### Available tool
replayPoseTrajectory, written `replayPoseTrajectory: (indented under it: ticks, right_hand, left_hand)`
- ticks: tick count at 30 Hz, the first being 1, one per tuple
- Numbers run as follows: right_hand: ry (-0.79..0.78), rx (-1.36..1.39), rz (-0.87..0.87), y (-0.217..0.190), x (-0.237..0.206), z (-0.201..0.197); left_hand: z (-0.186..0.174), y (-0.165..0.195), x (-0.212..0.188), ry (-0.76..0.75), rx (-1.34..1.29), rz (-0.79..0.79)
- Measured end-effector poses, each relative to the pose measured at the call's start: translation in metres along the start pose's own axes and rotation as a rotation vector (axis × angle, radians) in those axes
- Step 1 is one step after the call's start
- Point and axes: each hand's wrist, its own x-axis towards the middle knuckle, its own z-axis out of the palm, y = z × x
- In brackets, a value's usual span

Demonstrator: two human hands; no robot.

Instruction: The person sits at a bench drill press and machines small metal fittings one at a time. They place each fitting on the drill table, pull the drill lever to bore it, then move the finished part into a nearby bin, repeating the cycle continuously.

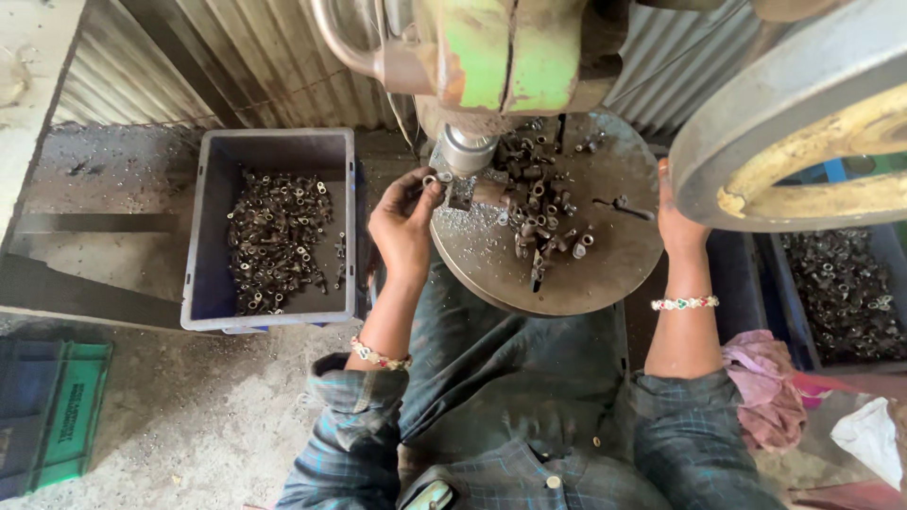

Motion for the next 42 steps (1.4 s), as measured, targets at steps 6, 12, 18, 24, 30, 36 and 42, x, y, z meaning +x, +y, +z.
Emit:
replayPoseTrajectory:
  ticks: [6,12,18,24,30,36,42]
  right_hand:
    - [0.06,0.082,-0.074,-0.016,0.001,-0.007]
    - [0.071,0.327,0.022,-0.03,0.002,-0.009]
    - [0.106,0.279,-0.012,-0.039,0.003,-0.015]
    - [0.172,0.246,-0.033,-0.048,0.011,-0.008]
    - [0.129,0.417,0.074,-0.033,0.071,0.034]
    - [0.215,-0.022,-0.434,-0.028,0.19,0.073]
    - [0.049,0.35,0.057,-0.042,0.138,0.055]
  left_hand:
    - [0.001,0.019,0.012,-0.075,0.274,0.099]
    - [-0.008,0.016,0.027,-0.186,0.267,0.055]
    - [-0.009,-0.002,0.035,-0.321,0.022,-0.112]
    - [-0.021,-0.008,0.042,-0.489,-0.153,-0.23]
    - [-0.015,-0.037,0.038,-0.284,-0.235,-0.187]
    - [-0.018,-0.046,0.049,-0.266,-0.159,-0.18]
    - [-0.013,-0.036,0.039,-0.187,-0.197,-0.121]
